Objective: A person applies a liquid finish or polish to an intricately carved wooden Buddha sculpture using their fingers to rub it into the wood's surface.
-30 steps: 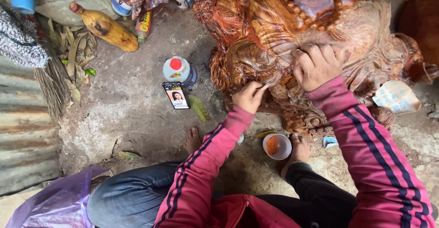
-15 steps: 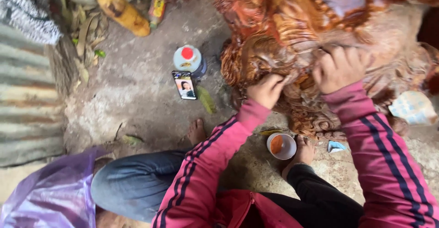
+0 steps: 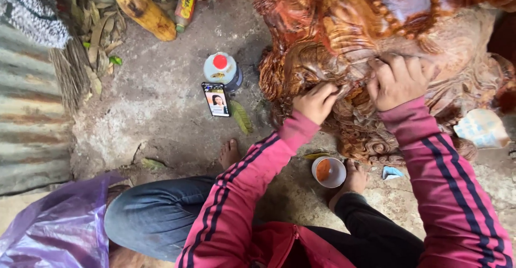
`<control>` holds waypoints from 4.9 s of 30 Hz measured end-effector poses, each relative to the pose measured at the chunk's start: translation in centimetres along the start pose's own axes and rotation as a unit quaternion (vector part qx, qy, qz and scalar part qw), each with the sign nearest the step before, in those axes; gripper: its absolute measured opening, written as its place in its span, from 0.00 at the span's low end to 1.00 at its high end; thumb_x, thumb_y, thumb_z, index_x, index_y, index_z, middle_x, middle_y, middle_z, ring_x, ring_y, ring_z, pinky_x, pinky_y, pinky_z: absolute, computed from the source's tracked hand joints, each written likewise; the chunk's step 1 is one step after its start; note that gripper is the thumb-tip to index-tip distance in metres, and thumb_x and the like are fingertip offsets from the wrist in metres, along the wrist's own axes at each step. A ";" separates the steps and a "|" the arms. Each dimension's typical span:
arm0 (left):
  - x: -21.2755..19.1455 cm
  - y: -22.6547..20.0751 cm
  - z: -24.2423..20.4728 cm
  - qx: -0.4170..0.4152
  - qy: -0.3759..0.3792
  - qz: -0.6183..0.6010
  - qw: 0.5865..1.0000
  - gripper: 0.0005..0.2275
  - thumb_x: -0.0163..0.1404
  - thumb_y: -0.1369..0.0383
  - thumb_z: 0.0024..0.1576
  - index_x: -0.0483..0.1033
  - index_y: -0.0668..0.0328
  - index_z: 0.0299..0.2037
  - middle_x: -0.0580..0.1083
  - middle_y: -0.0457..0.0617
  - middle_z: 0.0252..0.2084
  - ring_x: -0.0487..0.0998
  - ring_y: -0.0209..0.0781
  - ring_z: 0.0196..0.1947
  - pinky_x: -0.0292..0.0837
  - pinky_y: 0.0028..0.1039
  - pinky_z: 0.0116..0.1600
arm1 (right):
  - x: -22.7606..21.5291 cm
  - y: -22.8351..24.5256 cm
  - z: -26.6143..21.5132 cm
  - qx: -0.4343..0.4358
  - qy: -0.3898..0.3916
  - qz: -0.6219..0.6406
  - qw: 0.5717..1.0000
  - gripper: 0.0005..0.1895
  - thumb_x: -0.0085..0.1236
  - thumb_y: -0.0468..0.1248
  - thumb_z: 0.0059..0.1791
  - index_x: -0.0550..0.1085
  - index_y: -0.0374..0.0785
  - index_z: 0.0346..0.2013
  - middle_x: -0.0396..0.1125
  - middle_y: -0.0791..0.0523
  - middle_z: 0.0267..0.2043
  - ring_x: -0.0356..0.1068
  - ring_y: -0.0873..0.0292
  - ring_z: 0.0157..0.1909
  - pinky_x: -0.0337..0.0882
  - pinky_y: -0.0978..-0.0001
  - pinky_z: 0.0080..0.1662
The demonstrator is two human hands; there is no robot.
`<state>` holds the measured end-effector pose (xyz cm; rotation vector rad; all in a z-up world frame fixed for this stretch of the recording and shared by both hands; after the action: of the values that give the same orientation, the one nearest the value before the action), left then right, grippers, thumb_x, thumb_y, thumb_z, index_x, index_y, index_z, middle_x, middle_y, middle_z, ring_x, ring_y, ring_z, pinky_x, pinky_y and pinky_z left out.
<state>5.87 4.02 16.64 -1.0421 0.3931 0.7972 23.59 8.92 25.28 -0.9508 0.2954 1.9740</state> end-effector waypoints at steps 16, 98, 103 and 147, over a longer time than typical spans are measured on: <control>3.0 5.0 -2.8 -0.019 -0.034 0.028 0.999 0.03 0.59 0.59 0.54 0.78 0.37 0.35 0.78 0.36 0.30 0.82 0.39 0.30 0.80 0.28 0.37 | 1.6 -0.5 -0.4 -0.011 -0.074 0.022 0.997 0.06 0.56 0.40 0.52 0.78 0.49 0.42 0.69 0.59 0.45 0.67 0.56 0.45 0.61 0.61 0.51; 2.0 4.7 -3.5 0.295 -0.102 0.148 0.939 0.03 0.52 0.70 0.59 0.76 0.46 0.35 0.72 0.37 0.29 0.78 0.36 0.22 0.74 0.24 0.34 | 2.0 -1.0 -0.5 -0.004 -0.074 0.028 0.997 0.06 0.54 0.41 0.52 0.77 0.46 0.40 0.69 0.58 0.44 0.66 0.55 0.44 0.61 0.61 0.49; 5.0 12.3 -7.9 0.257 -0.115 0.178 0.943 0.05 0.56 0.67 0.56 0.74 0.42 0.30 0.71 0.34 0.25 0.74 0.33 0.18 0.72 0.22 0.29 | 1.4 -0.8 -0.5 -0.001 -0.072 0.028 0.997 0.06 0.53 0.42 0.52 0.76 0.48 0.39 0.69 0.59 0.44 0.66 0.56 0.44 0.61 0.63 0.49; 0.1 5.3 -4.6 0.310 -0.104 0.165 0.930 0.08 0.54 0.70 0.58 0.72 0.45 0.28 0.70 0.36 0.25 0.75 0.34 0.20 0.74 0.22 0.34 | 1.0 -1.0 -0.5 -0.007 -0.073 0.033 0.997 0.06 0.55 0.42 0.50 0.76 0.47 0.38 0.69 0.59 0.45 0.66 0.56 0.45 0.60 0.62 0.49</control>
<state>2.35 1.47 11.16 -0.2952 0.5979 0.9848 24.34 9.80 24.39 -0.8110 0.2324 2.0956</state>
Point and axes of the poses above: each hand's wrist, its own z-axis towards the middle knuckle, its own x-axis out of the palm, y = z × x, the point moved 4 cm from there along z, towards the middle knuckle
